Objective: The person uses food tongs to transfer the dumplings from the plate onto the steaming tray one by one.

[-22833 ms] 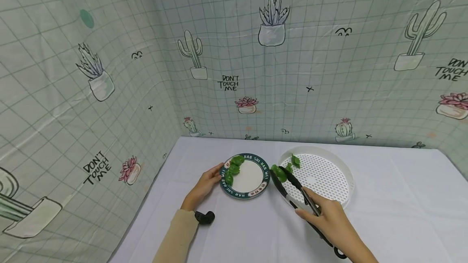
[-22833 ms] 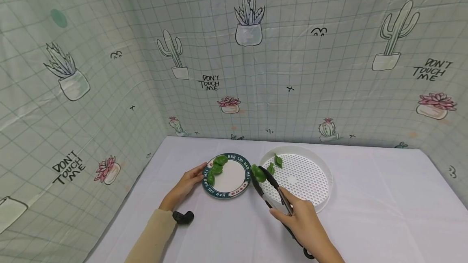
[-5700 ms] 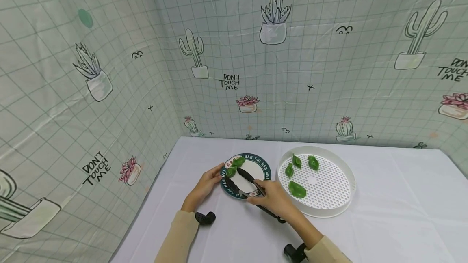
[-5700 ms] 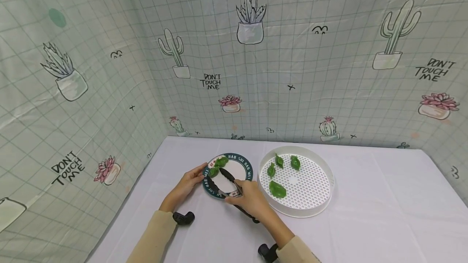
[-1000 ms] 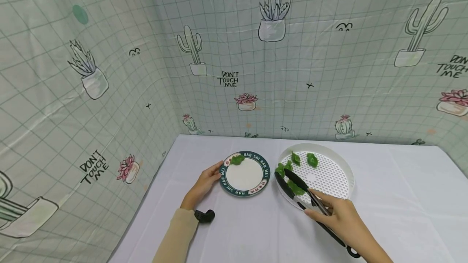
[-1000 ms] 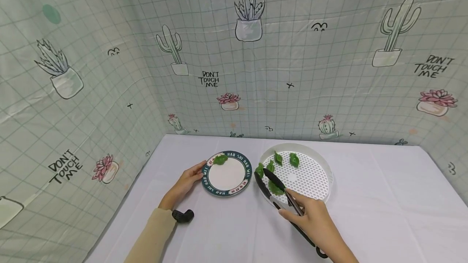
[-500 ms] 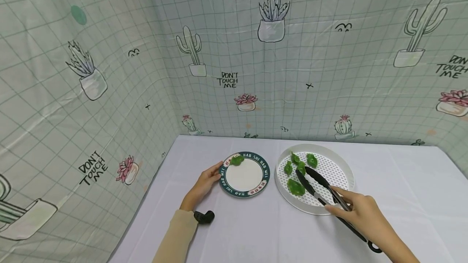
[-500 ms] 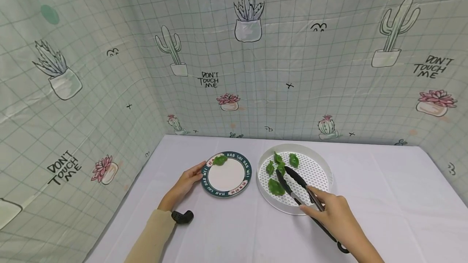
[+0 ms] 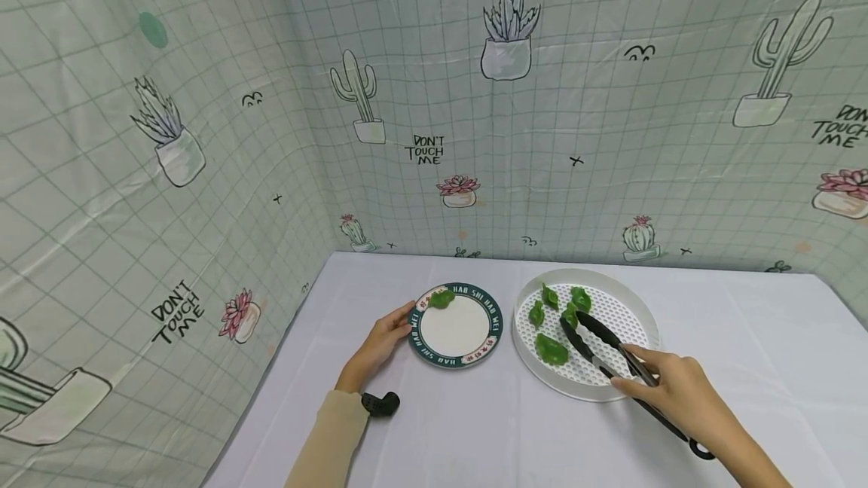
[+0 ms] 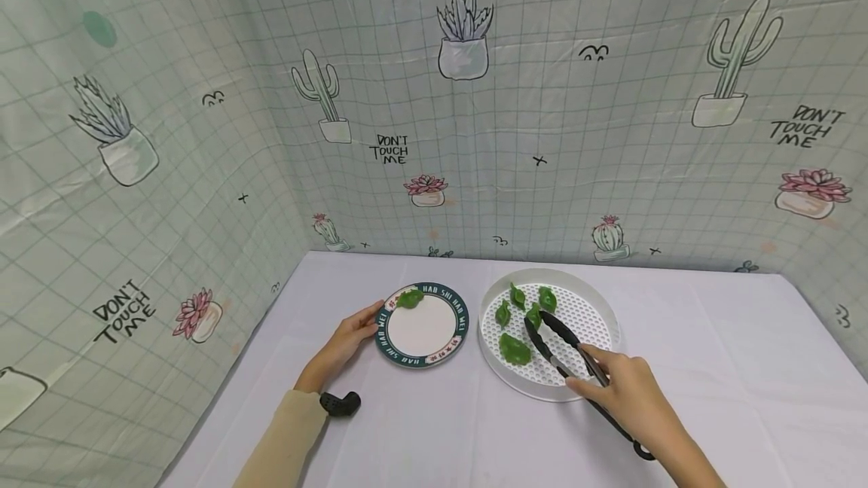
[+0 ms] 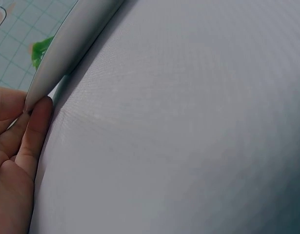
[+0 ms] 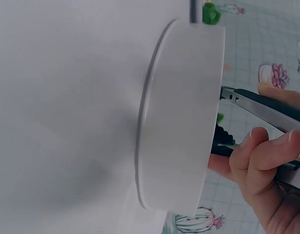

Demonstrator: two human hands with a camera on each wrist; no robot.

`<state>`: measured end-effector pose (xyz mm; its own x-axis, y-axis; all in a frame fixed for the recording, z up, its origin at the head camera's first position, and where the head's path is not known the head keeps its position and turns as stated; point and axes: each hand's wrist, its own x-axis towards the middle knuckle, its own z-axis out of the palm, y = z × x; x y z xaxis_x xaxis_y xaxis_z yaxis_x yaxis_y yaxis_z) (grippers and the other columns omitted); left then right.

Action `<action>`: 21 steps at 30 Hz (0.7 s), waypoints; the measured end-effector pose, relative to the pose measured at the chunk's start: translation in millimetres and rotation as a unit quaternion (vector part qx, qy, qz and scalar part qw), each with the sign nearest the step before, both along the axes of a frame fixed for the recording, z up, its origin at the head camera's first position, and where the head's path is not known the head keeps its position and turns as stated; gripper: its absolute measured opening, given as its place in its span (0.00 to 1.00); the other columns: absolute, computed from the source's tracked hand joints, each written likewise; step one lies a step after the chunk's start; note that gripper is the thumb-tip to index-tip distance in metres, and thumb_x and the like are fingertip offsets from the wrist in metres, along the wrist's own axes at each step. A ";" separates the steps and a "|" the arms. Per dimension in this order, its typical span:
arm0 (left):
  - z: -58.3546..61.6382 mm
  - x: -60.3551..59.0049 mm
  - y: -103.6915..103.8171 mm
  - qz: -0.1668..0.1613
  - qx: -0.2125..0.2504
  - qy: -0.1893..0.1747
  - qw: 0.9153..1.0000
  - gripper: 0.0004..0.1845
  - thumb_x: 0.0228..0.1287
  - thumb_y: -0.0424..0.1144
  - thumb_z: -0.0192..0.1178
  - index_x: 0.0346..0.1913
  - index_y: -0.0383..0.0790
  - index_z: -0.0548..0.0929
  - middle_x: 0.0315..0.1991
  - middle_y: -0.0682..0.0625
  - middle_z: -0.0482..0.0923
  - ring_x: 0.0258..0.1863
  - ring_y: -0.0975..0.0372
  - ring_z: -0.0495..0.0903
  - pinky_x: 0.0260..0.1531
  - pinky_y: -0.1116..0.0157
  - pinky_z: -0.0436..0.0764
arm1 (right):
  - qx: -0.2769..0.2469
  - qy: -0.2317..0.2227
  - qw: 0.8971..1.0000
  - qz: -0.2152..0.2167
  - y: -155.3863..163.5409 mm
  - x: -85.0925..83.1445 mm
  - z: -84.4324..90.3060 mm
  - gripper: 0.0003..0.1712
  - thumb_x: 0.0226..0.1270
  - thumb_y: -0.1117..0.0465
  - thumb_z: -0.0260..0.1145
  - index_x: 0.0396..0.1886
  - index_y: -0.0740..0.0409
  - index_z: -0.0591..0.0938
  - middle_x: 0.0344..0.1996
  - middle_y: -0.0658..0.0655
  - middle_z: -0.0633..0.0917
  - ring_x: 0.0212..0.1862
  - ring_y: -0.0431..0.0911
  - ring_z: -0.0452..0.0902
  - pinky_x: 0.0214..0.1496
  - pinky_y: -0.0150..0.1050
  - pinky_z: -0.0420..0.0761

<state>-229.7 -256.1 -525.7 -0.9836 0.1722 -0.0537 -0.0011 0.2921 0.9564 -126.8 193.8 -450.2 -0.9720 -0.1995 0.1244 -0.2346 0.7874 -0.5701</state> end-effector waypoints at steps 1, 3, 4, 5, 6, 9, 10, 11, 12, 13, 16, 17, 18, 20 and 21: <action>0.1 0.2 0.0 0.001 -0.002 0.000 1.000 0.27 0.73 0.26 0.50 0.74 0.31 0.64 0.74 0.38 0.60 0.75 0.46 0.54 0.73 0.49 0.52 | 0.002 -0.001 1.000 0.002 0.1 -1.0 0.0 0.36 0.59 0.51 0.75 0.60 0.72 0.79 0.15 0.47 0.64 0.19 0.38 0.52 0.21 0.34 0.60; 0.1 0.7 0.0 0.002 -0.003 0.000 1.000 0.27 0.73 0.26 0.50 0.74 0.31 0.64 0.74 0.37 0.60 0.75 0.46 0.54 0.73 0.49 0.53 | 0.008 -0.003 1.000 0.005 0.7 -3.3 -0.6 0.36 0.60 0.51 0.75 0.59 0.73 0.79 0.15 0.47 0.64 0.20 0.39 0.53 0.22 0.34 0.60; 0.1 0.9 0.0 0.000 -0.004 0.002 1.000 0.27 0.73 0.26 0.50 0.74 0.31 0.64 0.74 0.37 0.60 0.75 0.46 0.54 0.73 0.48 0.53 | 0.010 -0.005 1.000 0.006 0.8 -4.2 -0.8 0.36 0.60 0.51 0.75 0.59 0.73 0.79 0.15 0.47 0.64 0.20 0.39 0.52 0.22 0.34 0.60; 0.0 1.0 -0.1 -0.001 -0.005 0.004 1.000 0.27 0.73 0.26 0.50 0.73 0.31 0.64 0.74 0.37 0.61 0.75 0.45 0.54 0.73 0.48 0.53 | 0.013 -0.006 1.000 0.008 1.1 -5.4 -1.3 0.36 0.60 0.51 0.75 0.59 0.74 0.79 0.15 0.47 0.64 0.20 0.39 0.52 0.22 0.34 0.59; 0.0 1.0 -0.2 -0.001 -0.006 0.003 1.000 0.27 0.73 0.26 0.50 0.73 0.31 0.64 0.74 0.37 0.61 0.75 0.46 0.54 0.73 0.48 0.53 | 0.015 -0.008 1.000 0.009 1.1 -6.0 -1.6 0.37 0.60 0.51 0.75 0.59 0.74 0.79 0.15 0.47 0.63 0.20 0.39 0.52 0.22 0.35 0.59; -0.4 1.1 -0.5 -0.002 -0.008 0.004 1.000 0.27 0.73 0.26 0.50 0.73 0.30 0.64 0.74 0.36 0.60 0.75 0.45 0.54 0.73 0.47 0.53 | 0.019 -0.011 1.000 0.012 1.1 -7.8 -2.4 0.37 0.59 0.51 0.75 0.58 0.75 0.79 0.15 0.47 0.63 0.19 0.38 0.51 0.21 0.34 0.59; -0.4 1.0 -0.6 -0.001 -0.007 0.004 1.000 0.27 0.73 0.26 0.50 0.73 0.31 0.65 0.74 0.37 0.60 0.75 0.45 0.54 0.73 0.48 0.53 | 0.020 -0.012 1.000 0.013 0.9 -8.3 -2.5 0.37 0.59 0.51 0.75 0.58 0.75 0.79 0.15 0.47 0.63 0.19 0.38 0.50 0.20 0.34 0.59; -0.4 0.9 -0.8 -0.001 -0.006 0.003 1.000 0.27 0.73 0.26 0.50 0.73 0.31 0.65 0.74 0.37 0.60 0.75 0.45 0.54 0.73 0.48 0.52 | 0.021 -0.012 1.000 0.015 1.0 -9.0 -2.9 0.36 0.59 0.52 0.75 0.58 0.76 0.79 0.15 0.47 0.63 0.19 0.38 0.50 0.20 0.33 0.59; -0.3 0.9 -0.9 -0.001 -0.006 0.003 1.000 0.27 0.73 0.26 0.50 0.73 0.31 0.65 0.74 0.37 0.60 0.75 0.45 0.53 0.73 0.48 0.52 | 0.023 -0.011 1.000 0.017 0.8 -9.4 -2.9 0.36 0.58 0.52 0.76 0.57 0.76 0.79 0.14 0.47 0.63 0.18 0.37 0.50 0.20 0.33 0.59; -0.2 1.0 -1.0 0.000 -0.005 0.003 1.000 0.27 0.73 0.26 0.50 0.73 0.31 0.65 0.74 0.37 0.60 0.75 0.45 0.53 0.73 0.48 0.52 | 0.024 -0.011 0.999 0.019 0.8 -10.1 -3.0 0.36 0.58 0.52 0.76 0.57 0.76 0.79 0.14 0.46 0.62 0.18 0.37 0.49 0.20 0.33 0.60; 0.1 0.8 -1.0 0.000 -0.005 0.002 1.000 0.27 0.73 0.26 0.50 0.73 0.31 0.65 0.74 0.38 0.60 0.75 0.46 0.53 0.73 0.48 0.52 | 0.028 -0.018 0.999 0.021 0.5 -11.6 -3.0 0.36 0.59 0.53 0.76 0.57 0.77 0.78 0.14 0.47 0.62 0.18 0.37 0.48 0.19 0.33 0.60; 0.3 0.7 -1.0 0.000 -0.004 0.002 1.000 0.27 0.73 0.26 0.50 0.73 0.31 0.65 0.74 0.38 0.60 0.75 0.46 0.54 0.73 0.49 0.53 | 0.029 -0.020 0.999 0.022 0.3 -11.9 -2.7 0.36 0.59 0.53 0.76 0.57 0.78 0.78 0.14 0.47 0.61 0.18 0.37 0.48 0.19 0.33 0.59; 0.5 0.6 -0.9 0.001 -0.004 0.001 1.000 0.27 0.73 0.26 0.50 0.73 0.31 0.65 0.74 0.38 0.60 0.75 0.46 0.54 0.73 0.49 0.53 | 0.030 -0.024 0.999 0.022 0.1 -12.1 -2.4 0.36 0.59 0.53 0.75 0.57 0.78 0.78 0.14 0.47 0.61 0.18 0.37 0.48 0.19 0.33 0.59; 0.8 0.7 -0.7 0.000 -0.003 0.003 1.000 0.27 0.73 0.26 0.50 0.74 0.31 0.64 0.74 0.38 0.60 0.75 0.47 0.54 0.73 0.49 0.53 | 0.031 -0.028 0.999 0.022 -0.3 -12.6 -1.7 0.37 0.59 0.53 0.75 0.57 0.78 0.78 0.14 0.47 0.62 0.17 0.37 0.49 0.19 0.33 0.60; 0.9 0.6 -0.6 -0.001 -0.002 0.005 1.000 0.27 0.73 0.26 0.50 0.74 0.31 0.64 0.74 0.38 0.60 0.75 0.46 0.54 0.73 0.49 0.53 | 0.032 -0.029 0.999 0.022 -0.7 -12.6 -1.2 0.37 0.59 0.53 0.75 0.58 0.78 0.77 0.13 0.47 0.62 0.17 0.37 0.49 0.19 0.33 0.60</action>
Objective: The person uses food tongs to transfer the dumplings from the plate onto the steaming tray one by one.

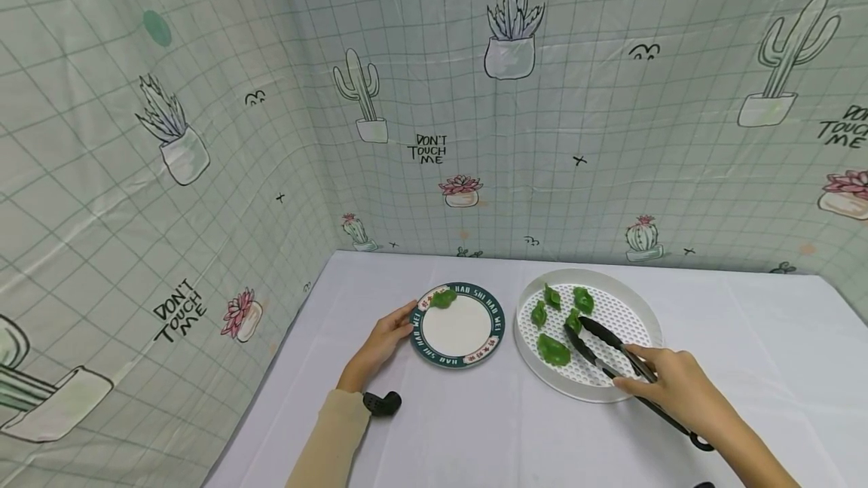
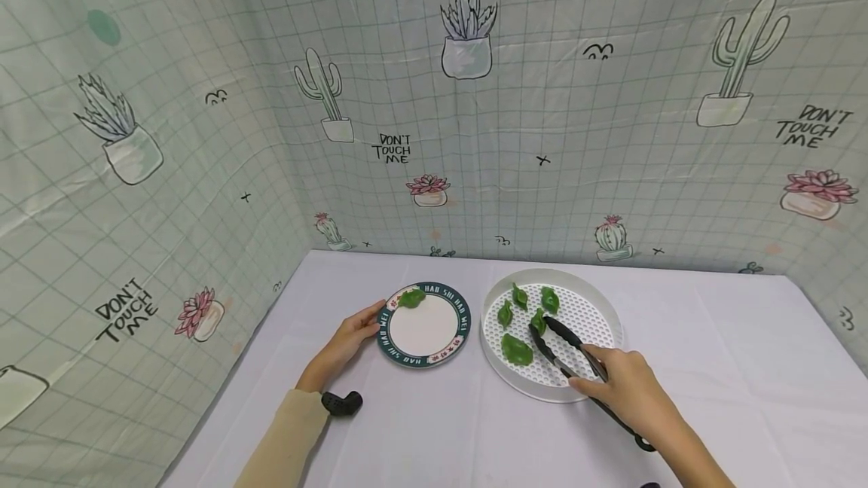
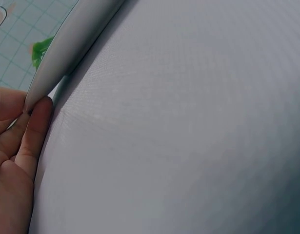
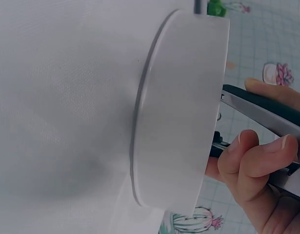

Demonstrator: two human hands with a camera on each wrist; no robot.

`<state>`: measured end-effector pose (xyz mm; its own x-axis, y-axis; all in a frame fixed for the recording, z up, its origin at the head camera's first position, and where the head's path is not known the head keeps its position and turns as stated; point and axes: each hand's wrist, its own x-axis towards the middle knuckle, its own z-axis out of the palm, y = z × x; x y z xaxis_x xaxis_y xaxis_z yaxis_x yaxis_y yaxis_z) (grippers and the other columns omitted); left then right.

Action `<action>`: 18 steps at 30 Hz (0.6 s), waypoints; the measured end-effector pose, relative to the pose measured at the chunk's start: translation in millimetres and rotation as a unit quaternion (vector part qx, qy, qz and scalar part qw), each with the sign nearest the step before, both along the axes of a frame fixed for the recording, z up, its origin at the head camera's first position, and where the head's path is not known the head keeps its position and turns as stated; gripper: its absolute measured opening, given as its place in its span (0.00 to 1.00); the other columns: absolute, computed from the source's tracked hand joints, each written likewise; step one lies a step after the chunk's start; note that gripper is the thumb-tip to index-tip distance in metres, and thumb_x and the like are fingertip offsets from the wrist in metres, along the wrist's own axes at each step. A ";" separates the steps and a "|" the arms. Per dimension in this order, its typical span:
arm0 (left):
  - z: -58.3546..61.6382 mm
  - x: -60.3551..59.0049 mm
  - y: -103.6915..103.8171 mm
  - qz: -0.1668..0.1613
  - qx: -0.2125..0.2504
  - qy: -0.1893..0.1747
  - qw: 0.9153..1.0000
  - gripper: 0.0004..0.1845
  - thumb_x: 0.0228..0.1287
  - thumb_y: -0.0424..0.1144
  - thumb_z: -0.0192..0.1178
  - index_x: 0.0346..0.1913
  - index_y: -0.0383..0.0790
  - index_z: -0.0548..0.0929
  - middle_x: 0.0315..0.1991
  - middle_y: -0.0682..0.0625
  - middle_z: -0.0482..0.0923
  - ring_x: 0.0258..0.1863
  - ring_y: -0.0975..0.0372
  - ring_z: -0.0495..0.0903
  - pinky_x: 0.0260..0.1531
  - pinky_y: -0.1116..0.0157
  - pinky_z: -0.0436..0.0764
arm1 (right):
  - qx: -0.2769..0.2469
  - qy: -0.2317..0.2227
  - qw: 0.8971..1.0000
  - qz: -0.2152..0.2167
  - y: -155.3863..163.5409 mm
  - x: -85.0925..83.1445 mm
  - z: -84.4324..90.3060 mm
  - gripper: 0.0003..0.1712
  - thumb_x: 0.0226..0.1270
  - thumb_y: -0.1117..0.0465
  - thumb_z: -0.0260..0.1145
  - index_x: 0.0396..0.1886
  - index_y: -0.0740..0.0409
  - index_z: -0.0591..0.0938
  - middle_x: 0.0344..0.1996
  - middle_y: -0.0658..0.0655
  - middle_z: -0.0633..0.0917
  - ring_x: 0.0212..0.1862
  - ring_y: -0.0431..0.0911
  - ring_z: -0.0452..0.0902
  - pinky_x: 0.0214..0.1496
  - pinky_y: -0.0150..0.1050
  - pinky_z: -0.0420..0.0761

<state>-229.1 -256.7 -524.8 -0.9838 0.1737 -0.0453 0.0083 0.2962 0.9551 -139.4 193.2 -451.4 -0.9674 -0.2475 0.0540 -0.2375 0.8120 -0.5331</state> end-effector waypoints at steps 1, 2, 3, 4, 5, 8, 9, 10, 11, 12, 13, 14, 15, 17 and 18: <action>0.2 0.1 0.2 -0.001 0.001 0.001 1.000 0.27 0.73 0.26 0.50 0.74 0.31 0.64 0.74 0.38 0.61 0.75 0.46 0.54 0.73 0.49 0.53 | 0.000 0.000 1.000 0.000 -0.1 0.4 0.3 0.37 0.59 0.53 0.75 0.58 0.78 0.77 0.13 0.47 0.62 0.17 0.37 0.49 0.19 0.33 0.60; 0.2 0.0 0.4 -0.002 0.001 0.001 1.000 0.27 0.73 0.26 0.50 0.74 0.31 0.64 0.74 0.38 0.61 0.75 0.46 0.54 0.73 0.49 0.53 | 0.001 0.001 1.000 -0.001 0.0 0.9 0.7 0.37 0.59 0.53 0.75 0.58 0.78 0.77 0.13 0.47 0.63 0.17 0.38 0.50 0.19 0.33 0.60; 0.3 -0.2 0.5 -0.003 0.001 0.002 1.000 0.27 0.73 0.26 0.50 0.74 0.31 0.64 0.74 0.38 0.61 0.75 0.46 0.55 0.73 0.49 0.53 | 0.001 0.002 1.000 -0.003 0.2 1.3 1.1 0.37 0.59 0.53 0.75 0.58 0.78 0.77 0.14 0.47 0.63 0.18 0.38 0.50 0.19 0.34 0.60; 0.2 -0.6 0.4 -0.003 0.000 0.002 1.000 0.27 0.73 0.26 0.50 0.74 0.31 0.64 0.74 0.38 0.61 0.75 0.46 0.54 0.73 0.49 0.53 | 0.001 0.004 1.000 -0.004 0.6 1.6 1.7 0.38 0.59 0.53 0.75 0.59 0.78 0.77 0.14 0.48 0.63 0.18 0.38 0.51 0.20 0.34 0.60; 0.0 -1.0 0.3 -0.004 -0.001 0.003 1.000 0.27 0.73 0.26 0.50 0.74 0.31 0.64 0.73 0.38 0.61 0.75 0.46 0.54 0.73 0.49 0.53 | 0.002 0.006 1.000 -0.006 0.9 2.1 2.4 0.38 0.59 0.52 0.75 0.59 0.78 0.77 0.14 0.48 0.64 0.18 0.38 0.51 0.20 0.34 0.60; -0.5 -2.0 -0.5 -0.004 -0.001 0.002 1.000 0.27 0.73 0.26 0.50 0.73 0.31 0.64 0.74 0.38 0.61 0.75 0.47 0.54 0.73 0.49 0.53 | 0.003 0.012 1.000 -0.011 3.0 2.7 4.6 0.39 0.60 0.51 0.75 0.60 0.76 0.76 0.16 0.48 0.64 0.19 0.39 0.51 0.22 0.35 0.60; -0.7 -2.1 -0.8 -0.004 -0.001 0.001 1.000 0.27 0.73 0.26 0.50 0.73 0.31 0.65 0.74 0.39 0.60 0.75 0.47 0.54 0.73 0.49 0.53 | 0.004 0.014 1.000 -0.012 3.9 2.6 5.6 0.39 0.60 0.50 0.74 0.60 0.76 0.76 0.16 0.49 0.64 0.19 0.40 0.51 0.22 0.35 0.60; -0.8 -2.0 -1.0 -0.004 -0.002 0.001 1.000 0.27 0.73 0.26 0.50 0.73 0.32 0.65 0.74 0.39 0.60 0.75 0.47 0.53 0.73 0.49 0.53 | 0.005 0.016 1.000 -0.013 4.4 2.6 6.6 0.39 0.60 0.50 0.74 0.61 0.76 0.76 0.17 0.49 0.65 0.19 0.40 0.52 0.22 0.35 0.60; -0.9 -1.8 -1.1 -0.005 -0.002 0.002 1.000 0.27 0.73 0.26 0.50 0.73 0.31 0.65 0.74 0.38 0.60 0.75 0.46 0.53 0.73 0.49 0.53 | 0.006 0.016 1.000 -0.014 4.8 2.8 7.7 0.40 0.60 0.50 0.74 0.61 0.76 0.76 0.17 0.49 0.65 0.20 0.40 0.52 0.23 0.35 0.60; -0.7 -1.6 -1.1 -0.005 -0.001 0.001 1.000 0.27 0.73 0.26 0.50 0.73 0.31 0.64 0.74 0.39 0.59 0.75 0.47 0.53 0.73 0.50 0.53 | 0.007 0.017 1.000 -0.015 5.1 2.8 8.7 0.40 0.60 0.49 0.74 0.61 0.76 0.76 0.18 0.50 0.65 0.20 0.41 0.52 0.24 0.36 0.61; -0.5 -1.4 -1.1 -0.006 -0.001 0.000 1.000 0.27 0.73 0.26 0.50 0.73 0.31 0.64 0.74 0.39 0.59 0.75 0.47 0.53 0.73 0.50 0.53 | 0.007 0.019 1.000 -0.015 5.3 2.9 9.8 0.40 0.60 0.49 0.74 0.61 0.76 0.76 0.18 0.50 0.66 0.20 0.41 0.53 0.25 0.36 0.62; -0.6 -1.2 -1.1 -0.008 0.000 0.002 1.000 0.27 0.73 0.26 0.50 0.73 0.30 0.64 0.74 0.38 0.59 0.75 0.46 0.54 0.73 0.50 0.53 | 0.005 0.022 1.000 -0.015 5.2 2.9 10.8 0.40 0.60 0.48 0.74 0.61 0.76 0.76 0.20 0.50 0.69 0.21 0.42 0.54 0.25 0.37 0.64; -0.5 -1.1 -1.0 -0.008 -0.001 0.002 1.000 0.27 0.73 0.26 0.50 0.73 0.30 0.64 0.74 0.38 0.59 0.75 0.46 0.54 0.73 0.50 0.53 | 0.002 0.025 1.000 -0.017 4.5 3.2 12.2 0.40 0.60 0.48 0.74 0.61 0.75 0.76 0.21 0.51 0.72 0.21 0.42 0.55 0.26 0.37 0.65; -0.4 -0.8 -0.8 -0.007 0.001 0.001 1.000 0.27 0.73 0.26 0.50 0.73 0.30 0.64 0.74 0.38 0.60 0.75 0.46 0.55 0.73 0.50 0.54 | -0.007 0.038 0.999 -0.021 2.1 3.3 14.4 0.40 0.60 0.48 0.75 0.61 0.74 0.77 0.20 0.51 0.72 0.20 0.41 0.56 0.25 0.37 0.65; -0.2 -0.6 -0.7 -0.006 0.001 -0.001 1.000 0.27 0.73 0.26 0.50 0.74 0.31 0.64 0.74 0.38 0.60 0.75 0.47 0.55 0.73 0.50 0.54 | -0.014 0.046 0.999 -0.023 0.3 3.2 15.5 0.39 0.59 0.48 0.75 0.60 0.74 0.78 0.19 0.51 0.72 0.20 0.41 0.57 0.25 0.36 0.66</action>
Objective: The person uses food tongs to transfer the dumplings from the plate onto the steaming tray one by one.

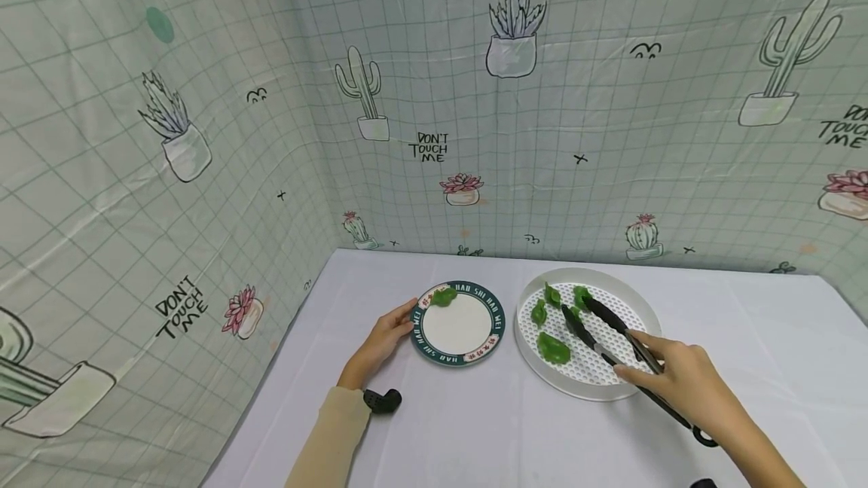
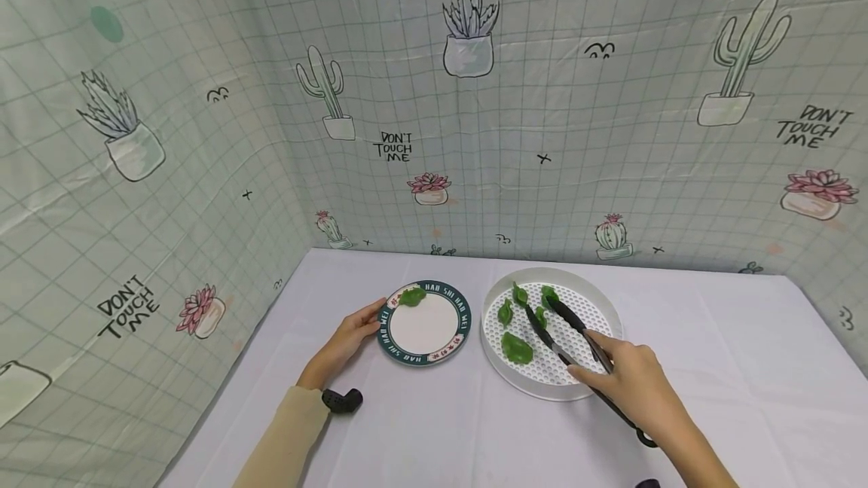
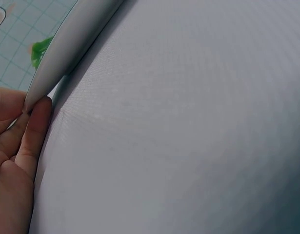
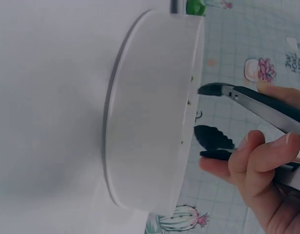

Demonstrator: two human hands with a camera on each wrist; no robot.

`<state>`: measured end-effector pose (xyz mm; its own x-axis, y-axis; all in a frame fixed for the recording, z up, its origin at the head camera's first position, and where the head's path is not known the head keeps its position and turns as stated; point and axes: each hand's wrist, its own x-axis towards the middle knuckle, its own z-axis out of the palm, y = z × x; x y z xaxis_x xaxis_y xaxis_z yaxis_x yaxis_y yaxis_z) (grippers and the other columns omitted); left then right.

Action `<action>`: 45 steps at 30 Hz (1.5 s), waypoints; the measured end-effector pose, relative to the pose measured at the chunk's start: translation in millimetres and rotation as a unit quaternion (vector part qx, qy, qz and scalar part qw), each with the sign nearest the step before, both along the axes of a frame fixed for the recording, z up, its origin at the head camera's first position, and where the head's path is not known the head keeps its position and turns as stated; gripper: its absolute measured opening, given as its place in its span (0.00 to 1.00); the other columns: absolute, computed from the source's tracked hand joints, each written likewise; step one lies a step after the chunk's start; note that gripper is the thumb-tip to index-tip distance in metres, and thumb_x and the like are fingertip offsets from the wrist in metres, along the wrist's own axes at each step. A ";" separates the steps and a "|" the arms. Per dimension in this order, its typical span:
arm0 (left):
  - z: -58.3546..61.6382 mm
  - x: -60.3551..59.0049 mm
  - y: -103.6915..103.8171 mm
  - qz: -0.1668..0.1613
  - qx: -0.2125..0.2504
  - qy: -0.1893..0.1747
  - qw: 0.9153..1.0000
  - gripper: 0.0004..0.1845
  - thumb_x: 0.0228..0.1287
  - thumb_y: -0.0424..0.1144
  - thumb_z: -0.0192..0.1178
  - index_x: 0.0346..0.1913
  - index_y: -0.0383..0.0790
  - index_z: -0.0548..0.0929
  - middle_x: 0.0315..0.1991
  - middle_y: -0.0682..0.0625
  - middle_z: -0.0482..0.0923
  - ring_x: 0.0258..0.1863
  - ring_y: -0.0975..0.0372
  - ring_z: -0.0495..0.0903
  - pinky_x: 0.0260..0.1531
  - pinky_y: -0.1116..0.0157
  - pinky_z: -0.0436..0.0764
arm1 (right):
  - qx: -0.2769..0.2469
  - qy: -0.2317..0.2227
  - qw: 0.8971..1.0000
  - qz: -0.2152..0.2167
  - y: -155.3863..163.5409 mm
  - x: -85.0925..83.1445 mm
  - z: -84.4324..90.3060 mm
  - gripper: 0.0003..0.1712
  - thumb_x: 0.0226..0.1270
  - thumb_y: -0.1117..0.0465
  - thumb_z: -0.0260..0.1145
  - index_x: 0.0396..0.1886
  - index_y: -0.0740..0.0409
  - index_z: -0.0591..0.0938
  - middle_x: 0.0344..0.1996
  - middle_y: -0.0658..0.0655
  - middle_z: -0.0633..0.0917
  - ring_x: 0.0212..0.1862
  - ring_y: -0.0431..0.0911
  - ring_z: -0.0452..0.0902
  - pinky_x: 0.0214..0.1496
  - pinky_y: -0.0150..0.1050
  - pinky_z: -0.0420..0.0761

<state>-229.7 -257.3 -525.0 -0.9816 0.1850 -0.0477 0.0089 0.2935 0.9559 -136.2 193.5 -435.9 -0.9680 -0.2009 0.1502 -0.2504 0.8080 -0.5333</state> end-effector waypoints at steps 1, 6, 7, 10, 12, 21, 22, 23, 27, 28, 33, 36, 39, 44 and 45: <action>0.1 0.0 0.1 0.001 0.001 0.000 1.000 0.27 0.73 0.26 0.50 0.74 0.31 0.64 0.74 0.38 0.61 0.75 0.47 0.55 0.73 0.50 0.54 | -0.008 0.008 1.000 -0.001 -2.2 -0.3 1.2 0.39 0.59 0.48 0.75 0.60 0.73 0.78 0.19 0.50 0.72 0.19 0.40 0.57 0.24 0.35 0.65; 0.3 0.1 -0.3 0.001 0.005 -0.002 1.000 0.27 0.73 0.26 0.50 0.74 0.31 0.64 0.73 0.37 0.61 0.74 0.46 0.56 0.73 0.49 0.55 | -0.040 0.029 0.999 0.013 -19.2 -4.6 4.7 0.38 0.58 0.49 0.76 0.62 0.68 0.79 0.15 0.47 0.67 0.19 0.39 0.59 0.20 0.34 0.64; 0.2 0.2 -0.3 -0.001 0.005 -0.001 1.000 0.27 0.73 0.26 0.50 0.73 0.30 0.64 0.73 0.37 0.61 0.74 0.46 0.56 0.73 0.49 0.55 | -0.047 0.029 0.998 0.019 -23.6 -6.2 4.9 0.38 0.58 0.49 0.76 0.62 0.67 0.79 0.15 0.46 0.68 0.20 0.39 0.60 0.20 0.34 0.65; -0.3 0.4 -0.4 0.000 0.006 0.001 1.000 0.27 0.73 0.26 0.50 0.73 0.29 0.64 0.73 0.36 0.61 0.74 0.45 0.56 0.72 0.49 0.55 | -0.066 0.025 0.997 0.040 -37.7 -11.4 5.0 0.39 0.58 0.49 0.76 0.63 0.66 0.78 0.15 0.46 0.67 0.20 0.38 0.60 0.20 0.33 0.65; -0.6 0.4 -0.1 0.000 0.006 0.002 1.000 0.27 0.73 0.25 0.50 0.73 0.29 0.64 0.72 0.35 0.62 0.73 0.45 0.58 0.72 0.49 0.57 | -0.074 0.023 0.996 0.053 -48.0 -14.7 4.3 0.39 0.57 0.48 0.76 0.64 0.66 0.78 0.15 0.45 0.66 0.20 0.37 0.58 0.20 0.33 0.64; -1.1 0.9 1.7 0.001 0.014 -0.008 1.000 0.27 0.74 0.25 0.49 0.73 0.29 0.63 0.73 0.35 0.62 0.73 0.46 0.58 0.72 0.50 0.58 | -0.111 -0.005 0.988 0.103 -96.1 -32.1 -4.9 0.38 0.57 0.52 0.77 0.62 0.69 0.78 0.11 0.43 0.63 0.17 0.34 0.53 0.16 0.30 0.60; -0.9 0.7 1.8 0.001 0.015 -0.008 1.000 0.27 0.74 0.25 0.49 0.73 0.29 0.63 0.73 0.35 0.61 0.74 0.46 0.58 0.72 0.50 0.57 | -0.113 -0.009 0.988 0.106 -101.3 -34.0 -6.3 0.38 0.57 0.52 0.77 0.62 0.70 0.78 0.12 0.42 0.62 0.16 0.34 0.52 0.16 0.30 0.60; -0.9 0.6 1.7 0.000 0.014 -0.008 1.000 0.27 0.74 0.25 0.49 0.73 0.29 0.63 0.73 0.36 0.61 0.74 0.46 0.57 0.72 0.50 0.57 | -0.116 -0.012 0.987 0.109 -106.3 -35.7 -7.7 0.38 0.57 0.53 0.78 0.62 0.71 0.78 0.12 0.43 0.61 0.17 0.34 0.52 0.16 0.30 0.59; -1.0 0.6 0.8 0.007 0.003 -0.011 1.000 0.27 0.74 0.26 0.49 0.74 0.31 0.64 0.74 0.38 0.59 0.75 0.47 0.55 0.73 0.51 0.55 | -0.118 -0.014 0.986 0.116 -124.9 -41.9 -12.0 0.38 0.56 0.56 0.78 0.61 0.74 0.77 0.14 0.43 0.60 0.18 0.36 0.51 0.18 0.31 0.60; -0.8 0.7 0.7 0.009 0.000 -0.011 1.000 0.27 0.74 0.26 0.49 0.74 0.31 0.64 0.74 0.38 0.59 0.75 0.47 0.54 0.73 0.51 0.55 | -0.117 -0.013 0.986 0.116 -129.2 -43.3 -13.2 0.37 0.56 0.56 0.78 0.61 0.74 0.78 0.14 0.44 0.60 0.19 0.37 0.50 0.18 0.31 0.59; -0.6 1.5 0.8 0.010 -0.001 -0.009 1.000 0.26 0.74 0.27 0.50 0.73 0.31 0.65 0.74 0.38 0.60 0.75 0.46 0.55 0.73 0.49 0.54 | -0.113 -0.016 0.987 0.111 -147.0 -48.2 -19.9 0.37 0.55 0.58 0.79 0.60 0.75 0.78 0.13 0.44 0.58 0.19 0.37 0.47 0.20 0.30 0.54; -0.7 1.8 0.8 0.014 0.000 -0.011 1.000 0.26 0.74 0.27 0.51 0.73 0.32 0.66 0.74 0.38 0.61 0.75 0.46 0.55 0.73 0.48 0.54 | -0.113 -0.019 0.988 0.100 -154.0 -49.2 -24.0 0.38 0.54 0.57 0.79 0.59 0.76 0.78 0.13 0.44 0.57 0.19 0.37 0.47 0.19 0.30 0.53; -0.5 1.6 0.8 0.017 -0.002 -0.012 1.000 0.27 0.74 0.28 0.51 0.73 0.33 0.66 0.73 0.38 0.62 0.75 0.46 0.55 0.73 0.48 0.54 | -0.114 -0.029 0.989 0.085 -159.9 -50.4 -27.6 0.38 0.55 0.57 0.79 0.60 0.77 0.77 0.13 0.46 0.57 0.19 0.38 0.47 0.20 0.31 0.54; -0.2 0.9 0.2 0.013 -0.002 -0.011 1.000 0.27 0.74 0.28 0.51 0.74 0.33 0.65 0.73 0.39 0.62 0.74 0.47 0.56 0.73 0.49 0.54 | -0.113 -0.032 0.991 0.062 -169.0 -54.0 -32.3 0.37 0.55 0.58 0.79 0.59 0.77 0.77 0.27 0.62 0.83 0.27 0.44 0.70 0.29 0.36 0.74; -0.1 0.9 0.2 0.012 -0.002 -0.008 1.000 0.27 0.74 0.27 0.50 0.74 0.33 0.65 0.73 0.38 0.62 0.74 0.47 0.56 0.73 0.49 0.55 | -0.112 -0.030 0.991 0.060 -170.3 -54.7 -32.9 0.37 0.54 0.57 0.79 0.58 0.77 0.78 0.35 0.67 0.86 0.32 0.47 0.76 0.34 0.39 0.79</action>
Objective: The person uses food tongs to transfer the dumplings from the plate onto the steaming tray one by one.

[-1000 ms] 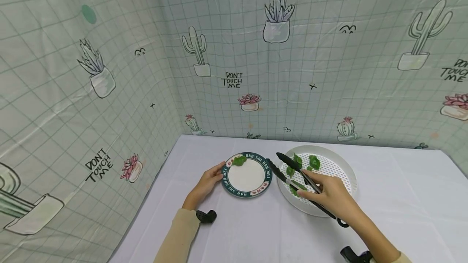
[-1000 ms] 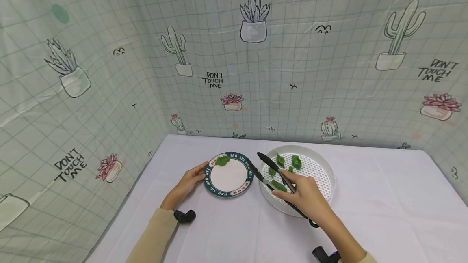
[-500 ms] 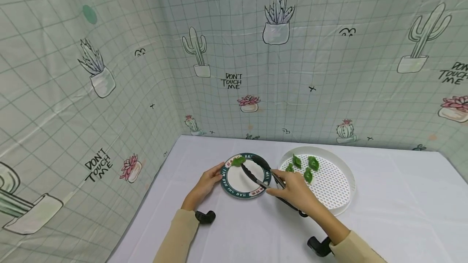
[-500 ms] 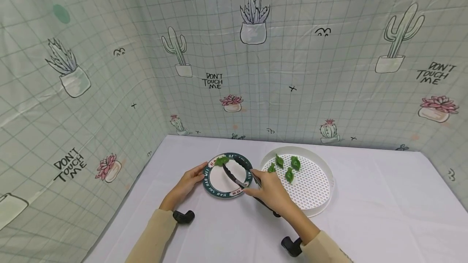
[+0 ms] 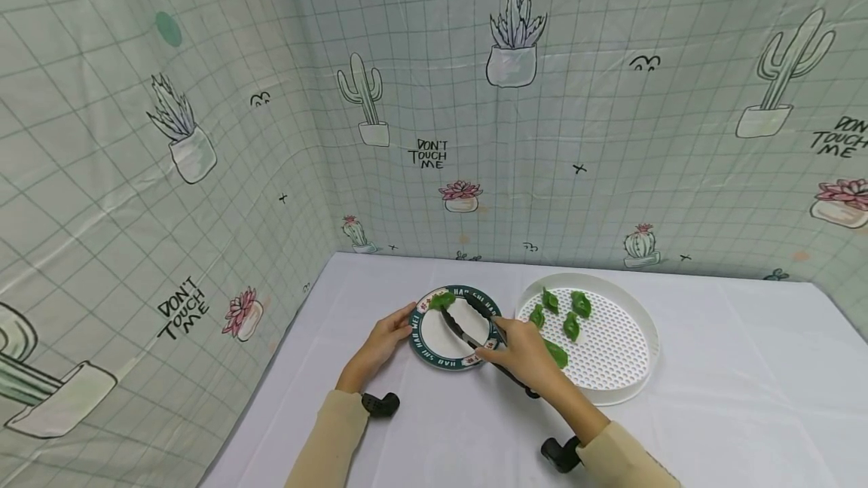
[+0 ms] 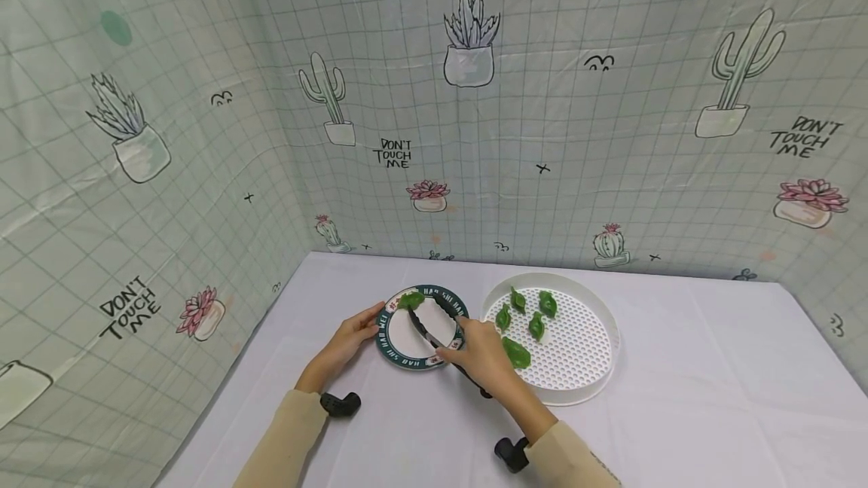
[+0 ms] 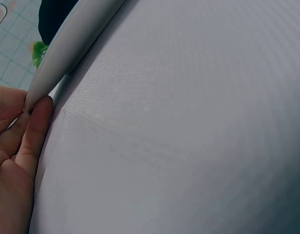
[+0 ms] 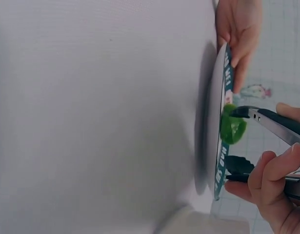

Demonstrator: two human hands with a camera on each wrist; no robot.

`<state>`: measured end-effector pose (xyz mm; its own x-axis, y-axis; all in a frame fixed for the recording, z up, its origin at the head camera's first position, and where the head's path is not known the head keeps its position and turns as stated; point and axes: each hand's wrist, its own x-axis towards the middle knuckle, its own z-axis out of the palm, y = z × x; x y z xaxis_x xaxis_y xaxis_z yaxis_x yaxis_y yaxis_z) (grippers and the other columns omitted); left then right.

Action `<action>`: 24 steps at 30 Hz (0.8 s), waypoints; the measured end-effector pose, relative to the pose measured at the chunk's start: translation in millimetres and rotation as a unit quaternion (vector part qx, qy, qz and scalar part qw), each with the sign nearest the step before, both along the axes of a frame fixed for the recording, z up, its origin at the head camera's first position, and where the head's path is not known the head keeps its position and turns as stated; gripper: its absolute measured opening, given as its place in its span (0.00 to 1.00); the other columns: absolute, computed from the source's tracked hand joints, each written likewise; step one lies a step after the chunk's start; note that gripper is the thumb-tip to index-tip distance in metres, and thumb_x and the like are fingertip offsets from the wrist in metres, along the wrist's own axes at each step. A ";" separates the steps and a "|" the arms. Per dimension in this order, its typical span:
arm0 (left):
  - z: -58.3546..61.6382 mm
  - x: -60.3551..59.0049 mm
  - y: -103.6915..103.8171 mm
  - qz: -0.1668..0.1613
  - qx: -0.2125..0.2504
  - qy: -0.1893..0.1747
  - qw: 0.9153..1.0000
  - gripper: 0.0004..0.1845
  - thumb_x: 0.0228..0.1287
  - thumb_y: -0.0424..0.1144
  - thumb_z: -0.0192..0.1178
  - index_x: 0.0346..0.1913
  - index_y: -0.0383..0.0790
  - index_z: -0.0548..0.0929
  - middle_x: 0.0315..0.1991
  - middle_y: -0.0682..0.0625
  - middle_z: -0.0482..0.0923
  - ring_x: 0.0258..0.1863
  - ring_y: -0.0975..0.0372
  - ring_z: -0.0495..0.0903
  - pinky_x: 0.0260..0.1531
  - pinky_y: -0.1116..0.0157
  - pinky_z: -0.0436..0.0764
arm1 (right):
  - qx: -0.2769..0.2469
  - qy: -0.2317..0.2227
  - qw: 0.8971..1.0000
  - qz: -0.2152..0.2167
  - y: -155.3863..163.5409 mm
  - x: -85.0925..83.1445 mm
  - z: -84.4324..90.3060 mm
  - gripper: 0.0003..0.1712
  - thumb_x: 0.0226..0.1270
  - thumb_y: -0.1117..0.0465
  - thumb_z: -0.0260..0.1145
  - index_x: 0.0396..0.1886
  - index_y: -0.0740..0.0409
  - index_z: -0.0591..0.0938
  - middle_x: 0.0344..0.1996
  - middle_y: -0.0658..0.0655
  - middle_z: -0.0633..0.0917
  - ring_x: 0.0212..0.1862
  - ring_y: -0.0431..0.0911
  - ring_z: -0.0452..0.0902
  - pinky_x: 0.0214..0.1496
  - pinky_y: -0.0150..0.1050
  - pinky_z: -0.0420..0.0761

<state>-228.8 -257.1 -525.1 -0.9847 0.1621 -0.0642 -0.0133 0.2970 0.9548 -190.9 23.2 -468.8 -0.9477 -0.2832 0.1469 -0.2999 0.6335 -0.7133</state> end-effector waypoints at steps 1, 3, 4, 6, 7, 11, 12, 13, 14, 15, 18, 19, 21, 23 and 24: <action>-0.4 0.0 0.2 0.001 0.000 0.001 1.000 0.27 0.74 0.27 0.50 0.74 0.32 0.65 0.73 0.38 0.61 0.74 0.46 0.56 0.72 0.48 0.55 | 0.000 0.002 1.000 -0.001 -1.1 -0.6 -0.8 0.37 0.54 0.57 0.79 0.57 0.77 0.78 0.43 0.70 0.85 0.40 0.50 0.80 0.39 0.42 0.82; 0.6 1.2 1.4 0.002 -0.002 0.004 1.000 0.27 0.74 0.27 0.50 0.74 0.31 0.64 0.73 0.36 0.61 0.74 0.45 0.57 0.72 0.47 0.55 | -0.002 0.003 1.000 0.001 -2.9 -2.2 -2.3 0.37 0.53 0.58 0.80 0.56 0.78 0.79 0.51 0.73 0.83 0.48 0.55 0.82 0.45 0.47 0.83; 0.8 1.6 1.5 0.003 -0.001 0.004 1.000 0.27 0.74 0.27 0.50 0.74 0.31 0.64 0.73 0.36 0.62 0.74 0.45 0.57 0.72 0.47 0.55 | -0.003 -0.002 1.000 0.003 -3.6 -3.1 -2.8 0.37 0.53 0.58 0.80 0.56 0.78 0.78 0.49 0.73 0.83 0.45 0.55 0.83 0.44 0.47 0.84; 0.9 2.1 1.4 0.001 0.002 0.003 1.000 0.27 0.74 0.27 0.50 0.74 0.30 0.64 0.72 0.36 0.63 0.73 0.45 0.58 0.72 0.47 0.55 | -0.007 -0.009 1.000 0.006 -4.7 -4.6 -3.9 0.37 0.53 0.58 0.80 0.57 0.78 0.78 0.42 0.71 0.85 0.33 0.48 0.80 0.37 0.42 0.81; 1.0 2.3 1.3 0.001 0.002 0.001 1.000 0.27 0.74 0.27 0.50 0.74 0.31 0.64 0.72 0.36 0.63 0.73 0.45 0.58 0.72 0.47 0.55 | -0.009 -0.009 1.000 0.007 -5.4 -5.6 -4.6 0.37 0.53 0.58 0.80 0.57 0.78 0.78 0.40 0.70 0.86 0.27 0.44 0.75 0.33 0.39 0.78; 0.0 2.0 -0.1 -0.003 0.004 -0.001 1.000 0.27 0.74 0.28 0.51 0.74 0.32 0.64 0.71 0.36 0.65 0.73 0.46 0.60 0.72 0.48 0.56 | -0.014 -0.016 1.000 0.015 -6.6 -8.1 -6.4 0.38 0.54 0.58 0.79 0.58 0.78 0.78 0.18 0.54 0.76 0.17 0.38 0.50 0.22 0.33 0.62; 0.3 2.2 0.2 -0.003 0.002 0.001 1.000 0.27 0.74 0.28 0.51 0.74 0.32 0.64 0.71 0.36 0.65 0.72 0.46 0.61 0.72 0.48 0.56 | -0.015 -0.018 1.000 0.018 -6.6 -8.7 -6.8 0.37 0.55 0.58 0.79 0.59 0.77 0.77 0.15 0.51 0.70 0.16 0.38 0.47 0.20 0.32 0.59; 0.5 2.3 0.5 -0.002 0.000 0.001 1.000 0.27 0.74 0.28 0.51 0.74 0.32 0.64 0.71 0.36 0.66 0.72 0.46 0.61 0.72 0.48 0.56 | -0.016 -0.018 1.000 0.019 -6.7 -8.9 -6.9 0.37 0.55 0.58 0.79 0.58 0.77 0.78 0.14 0.48 0.68 0.16 0.37 0.47 0.19 0.31 0.58; 0.8 2.4 1.0 -0.001 -0.001 0.004 1.000 0.27 0.74 0.28 0.51 0.74 0.32 0.64 0.71 0.36 0.65 0.72 0.46 0.61 0.72 0.48 0.56 | -0.018 -0.022 0.999 0.022 -6.4 -8.8 -6.6 0.37 0.55 0.58 0.79 0.59 0.77 0.77 0.12 0.47 0.62 0.15 0.37 0.45 0.18 0.31 0.56; 1.3 2.7 1.4 0.000 -0.002 0.005 1.000 0.27 0.74 0.27 0.51 0.74 0.31 0.64 0.71 0.36 0.65 0.72 0.45 0.61 0.72 0.48 0.56 | -0.020 -0.022 0.999 0.024 -6.3 -8.7 -6.5 0.37 0.55 0.59 0.79 0.59 0.77 0.77 0.11 0.46 0.61 0.15 0.37 0.46 0.17 0.30 0.55; 4.3 3.8 3.4 0.002 -0.005 0.008 1.000 0.27 0.73 0.25 0.50 0.73 0.29 0.64 0.71 0.34 0.64 0.72 0.44 0.59 0.72 0.47 0.55 | -0.026 -0.030 0.999 0.031 -5.4 -7.7 -5.5 0.38 0.55 0.58 0.79 0.60 0.77 0.76 0.09 0.44 0.59 0.13 0.36 0.48 0.16 0.29 0.55; 5.5 4.0 4.0 0.003 -0.006 0.008 1.000 0.27 0.73 0.25 0.50 0.73 0.28 0.64 0.71 0.34 0.64 0.73 0.43 0.59 0.72 0.47 0.55 | -0.027 -0.030 0.999 0.032 -5.1 -7.4 -4.9 0.38 0.55 0.58 0.79 0.60 0.77 0.76 0.09 0.44 0.60 0.13 0.36 0.49 0.16 0.28 0.55; 8.0 5.0 5.2 0.005 -0.006 0.008 1.000 0.27 0.73 0.24 0.49 0.73 0.27 0.64 0.71 0.33 0.63 0.73 0.42 0.58 0.72 0.46 0.54 | -0.030 -0.032 0.998 0.035 -4.5 -7.0 -3.7 0.38 0.55 0.58 0.79 0.60 0.77 0.76 0.08 0.45 0.60 0.13 0.36 0.50 0.16 0.28 0.55; 8.5 4.8 5.3 0.005 -0.006 0.009 1.000 0.27 0.73 0.24 0.49 0.73 0.27 0.63 0.71 0.32 0.63 0.73 0.42 0.58 0.72 0.46 0.55 | -0.030 -0.036 0.998 0.036 -3.8 -6.7 -2.8 0.39 0.55 0.58 0.79 0.60 0.77 0.76 0.09 0.45 0.60 0.14 0.36 0.50 0.16 0.28 0.55; 7.7 4.4 4.9 0.004 -0.006 0.010 1.000 0.27 0.73 0.24 0.49 0.73 0.27 0.64 0.70 0.32 0.64 0.72 0.42 0.59 0.72 0.46 0.55 | -0.031 -0.035 0.998 0.037 -3.4 -6.4 -2.6 0.39 0.55 0.58 0.79 0.60 0.77 0.76 0.09 0.45 0.60 0.14 0.36 0.50 0.16 0.28 0.55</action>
<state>-224.4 -252.3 -517.3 -0.9872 0.1526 -0.0468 0.0026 0.3085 0.9512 -197.3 19.8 -471.3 -0.9330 -0.3458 0.0997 -0.2921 0.5659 -0.7710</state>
